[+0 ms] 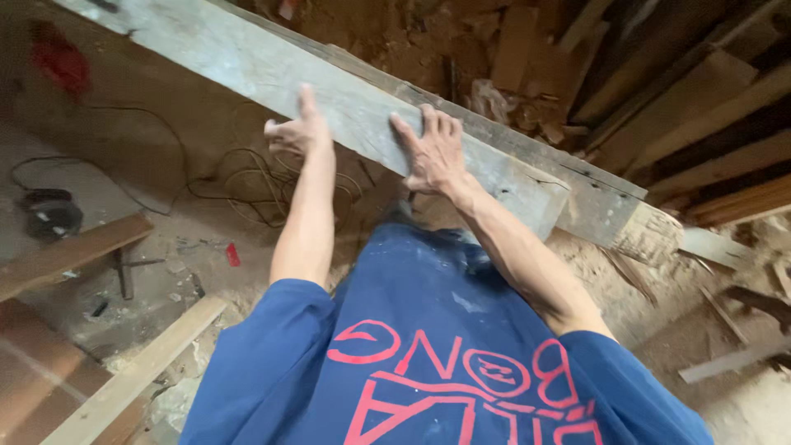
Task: The person uses pliers to pull nails from a wooden plank, then uses a hammer to drive a nail into the plank. The person continues to remove nails with pliers and uses a metal rod to pry at the wood.
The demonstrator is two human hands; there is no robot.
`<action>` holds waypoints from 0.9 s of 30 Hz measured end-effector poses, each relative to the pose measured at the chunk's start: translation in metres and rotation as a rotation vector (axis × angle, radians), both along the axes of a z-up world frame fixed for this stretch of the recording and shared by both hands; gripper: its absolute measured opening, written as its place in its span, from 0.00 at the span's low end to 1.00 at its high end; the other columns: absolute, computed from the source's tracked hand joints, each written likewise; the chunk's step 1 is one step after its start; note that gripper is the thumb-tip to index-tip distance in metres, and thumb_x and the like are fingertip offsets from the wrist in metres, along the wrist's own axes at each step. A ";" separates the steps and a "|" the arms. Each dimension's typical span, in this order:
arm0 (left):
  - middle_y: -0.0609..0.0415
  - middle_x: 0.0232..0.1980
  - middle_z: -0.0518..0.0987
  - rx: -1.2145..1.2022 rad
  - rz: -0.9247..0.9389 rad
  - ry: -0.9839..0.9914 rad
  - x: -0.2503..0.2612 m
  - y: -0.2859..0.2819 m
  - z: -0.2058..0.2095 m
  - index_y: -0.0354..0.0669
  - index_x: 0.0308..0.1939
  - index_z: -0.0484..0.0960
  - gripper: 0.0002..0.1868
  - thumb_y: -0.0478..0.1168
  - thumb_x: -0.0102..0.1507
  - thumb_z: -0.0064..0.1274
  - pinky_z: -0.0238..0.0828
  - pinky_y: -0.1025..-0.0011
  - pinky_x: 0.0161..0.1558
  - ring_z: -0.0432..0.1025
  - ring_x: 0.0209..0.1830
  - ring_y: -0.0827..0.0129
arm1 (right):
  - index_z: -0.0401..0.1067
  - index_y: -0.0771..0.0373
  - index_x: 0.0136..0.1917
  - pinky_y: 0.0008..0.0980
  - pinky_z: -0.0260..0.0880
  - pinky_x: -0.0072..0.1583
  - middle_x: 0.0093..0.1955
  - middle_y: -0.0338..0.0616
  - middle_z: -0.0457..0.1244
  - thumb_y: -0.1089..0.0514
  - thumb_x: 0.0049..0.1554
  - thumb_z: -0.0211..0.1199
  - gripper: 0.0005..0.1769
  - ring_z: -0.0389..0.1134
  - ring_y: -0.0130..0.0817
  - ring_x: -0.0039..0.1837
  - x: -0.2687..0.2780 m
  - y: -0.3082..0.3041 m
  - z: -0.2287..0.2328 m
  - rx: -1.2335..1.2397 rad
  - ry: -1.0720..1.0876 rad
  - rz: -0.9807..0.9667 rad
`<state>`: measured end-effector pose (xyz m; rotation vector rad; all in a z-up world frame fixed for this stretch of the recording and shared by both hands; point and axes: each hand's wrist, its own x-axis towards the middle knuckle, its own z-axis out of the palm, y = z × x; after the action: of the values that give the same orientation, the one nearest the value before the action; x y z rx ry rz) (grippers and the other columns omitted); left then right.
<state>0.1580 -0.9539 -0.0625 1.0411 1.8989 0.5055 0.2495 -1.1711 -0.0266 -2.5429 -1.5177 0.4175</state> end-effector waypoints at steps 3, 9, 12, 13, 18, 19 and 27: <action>0.42 0.78 0.52 -0.174 -0.095 -0.243 -0.002 -0.001 0.005 0.51 0.78 0.48 0.62 0.76 0.48 0.49 0.51 0.44 0.69 0.53 0.75 0.49 | 0.53 0.35 0.79 0.60 0.52 0.69 0.73 0.62 0.46 0.44 0.23 0.81 0.72 0.49 0.62 0.72 0.006 -0.009 -0.003 0.099 0.044 0.047; 0.37 0.74 0.62 -0.235 -0.226 -0.087 -0.010 -0.017 0.014 0.34 0.74 0.57 0.62 0.83 0.55 0.34 0.59 0.48 0.69 0.63 0.74 0.51 | 0.58 0.34 0.77 0.59 0.53 0.67 0.74 0.67 0.45 0.50 0.24 0.77 0.67 0.50 0.62 0.72 0.009 -0.023 -0.011 0.143 0.052 0.085; 0.41 0.63 0.78 -0.213 -0.225 -0.013 -0.009 -0.037 0.014 0.29 0.67 0.68 0.61 0.82 0.54 0.34 0.73 0.56 0.62 0.76 0.64 0.55 | 0.60 0.36 0.76 0.61 0.51 0.68 0.75 0.67 0.45 0.49 0.23 0.78 0.65 0.49 0.65 0.73 0.013 -0.047 -0.008 0.149 0.101 0.076; 0.41 0.62 0.79 -0.185 -0.232 0.006 -0.009 -0.049 0.013 0.28 0.64 0.71 0.60 0.82 0.54 0.35 0.74 0.60 0.60 0.77 0.61 0.58 | 0.61 0.36 0.75 0.62 0.51 0.68 0.75 0.67 0.45 0.48 0.23 0.79 0.65 0.49 0.66 0.73 0.014 -0.061 -0.006 0.142 0.129 0.076; 0.36 0.62 0.75 -0.114 -0.265 0.113 0.006 -0.106 0.012 0.21 0.60 0.74 0.61 0.84 0.58 0.37 0.69 0.61 0.61 0.72 0.60 0.57 | 0.59 0.36 0.76 0.61 0.50 0.68 0.76 0.70 0.44 0.48 0.23 0.79 0.67 0.48 0.65 0.74 0.039 -0.110 0.002 0.110 0.111 0.082; 0.36 0.61 0.75 -0.116 -0.276 0.115 0.013 -0.112 0.011 0.21 0.60 0.73 0.61 0.84 0.59 0.38 0.69 0.60 0.60 0.72 0.59 0.56 | 0.59 0.36 0.76 0.61 0.50 0.68 0.76 0.70 0.44 0.48 0.21 0.79 0.68 0.48 0.65 0.74 0.048 -0.116 0.003 0.095 0.090 0.088; 0.36 0.58 0.66 0.378 -0.142 0.261 0.033 -0.096 -0.014 0.31 0.56 0.68 0.39 0.62 0.60 0.62 0.70 0.57 0.52 0.69 0.53 0.56 | 0.55 0.31 0.77 0.67 0.48 0.68 0.77 0.72 0.42 0.47 0.24 0.84 0.70 0.46 0.68 0.75 0.058 -0.107 0.003 0.050 0.128 0.034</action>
<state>0.1907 -1.0499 -0.0764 1.5399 1.9786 0.6911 0.3080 -1.2781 -0.0241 -2.4063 -1.5076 0.5291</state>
